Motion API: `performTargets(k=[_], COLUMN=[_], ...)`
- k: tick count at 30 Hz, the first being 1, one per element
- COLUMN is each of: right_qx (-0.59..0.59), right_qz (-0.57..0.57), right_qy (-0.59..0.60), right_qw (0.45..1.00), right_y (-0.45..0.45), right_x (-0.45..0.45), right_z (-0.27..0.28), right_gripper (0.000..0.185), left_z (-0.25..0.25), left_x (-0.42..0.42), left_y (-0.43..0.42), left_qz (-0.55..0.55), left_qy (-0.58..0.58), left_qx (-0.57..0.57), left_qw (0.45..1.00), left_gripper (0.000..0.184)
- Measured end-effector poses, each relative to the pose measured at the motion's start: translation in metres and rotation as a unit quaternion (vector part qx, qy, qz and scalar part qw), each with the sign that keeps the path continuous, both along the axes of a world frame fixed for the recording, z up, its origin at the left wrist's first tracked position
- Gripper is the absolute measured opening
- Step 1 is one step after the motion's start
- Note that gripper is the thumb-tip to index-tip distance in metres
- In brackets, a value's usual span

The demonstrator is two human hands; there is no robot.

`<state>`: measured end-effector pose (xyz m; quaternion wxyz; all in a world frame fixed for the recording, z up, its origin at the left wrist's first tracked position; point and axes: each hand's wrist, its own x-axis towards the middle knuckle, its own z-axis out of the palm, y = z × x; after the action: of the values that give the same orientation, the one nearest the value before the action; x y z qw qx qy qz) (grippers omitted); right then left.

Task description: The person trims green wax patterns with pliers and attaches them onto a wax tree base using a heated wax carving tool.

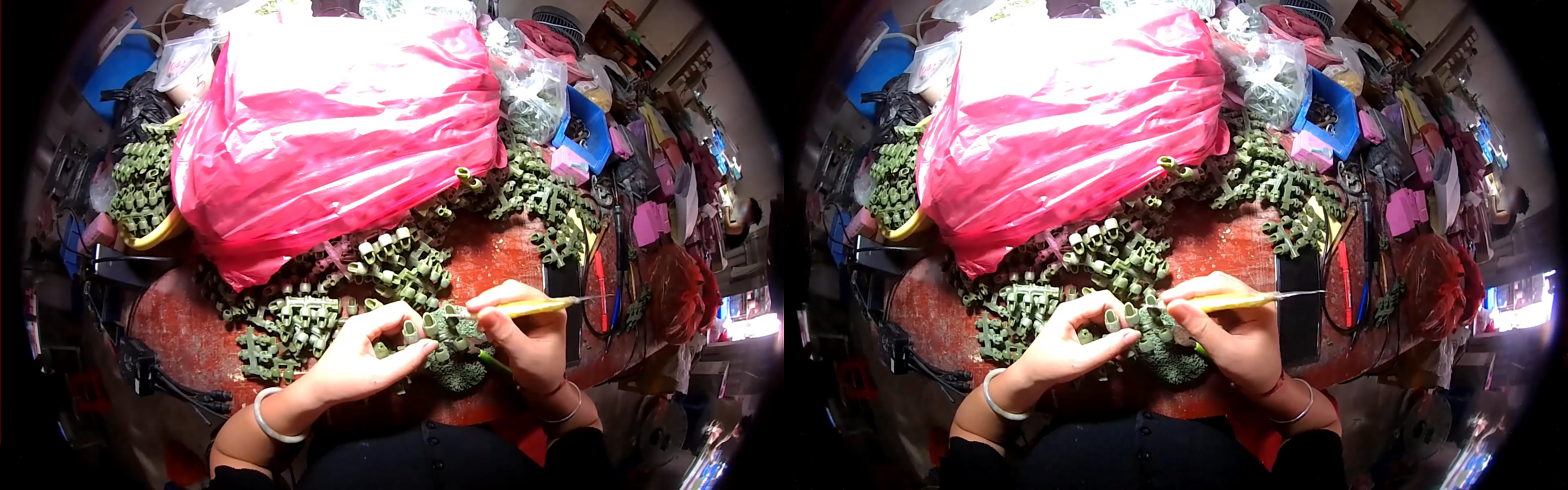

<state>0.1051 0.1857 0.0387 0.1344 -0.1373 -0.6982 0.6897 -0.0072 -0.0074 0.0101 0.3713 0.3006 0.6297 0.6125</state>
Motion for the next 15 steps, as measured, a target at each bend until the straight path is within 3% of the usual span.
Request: performTargets(k=[4,5,7,9,13,15], right_qx=[0.039,0.000,0.065,0.061,0.055,0.039], right_qz=[-0.021,0.024,0.177,0.167,-0.053,-0.068], right_qy=[0.042,0.035,0.047,0.030,0.043,-0.004], right_qw=[0.998,0.999,0.981,0.984,0.996,0.997], right_y=[0.003,0.003,0.012,0.006,0.002,0.004], right_x=[-0.001,0.001,-0.004,-0.004,-0.008,-0.011], right_z=[-0.002,0.002,0.002,-0.001,-0.004,-0.009], right_gripper=[0.015,0.012,0.011,0.010,0.009,0.015], left_z=[0.000,0.001,-0.003,0.003,0.001,0.013], left_x=[0.000,-0.002,-0.003,-0.004,-0.006,-0.004], left_y=[0.000,-0.001,-0.002,-0.002,-0.003,-0.003], left_qz=[-0.031,-0.060,-0.109,-0.139,-0.183,-0.143], left_qy=[0.009,0.023,0.046,0.033,0.010,-0.212], left_qx=[0.016,0.018,0.027,0.007,0.064,0.041], left_qw=[0.999,0.998,0.993,0.990,0.981,0.966], left_gripper=[0.010,0.011,0.011,0.011,0.015,0.020])
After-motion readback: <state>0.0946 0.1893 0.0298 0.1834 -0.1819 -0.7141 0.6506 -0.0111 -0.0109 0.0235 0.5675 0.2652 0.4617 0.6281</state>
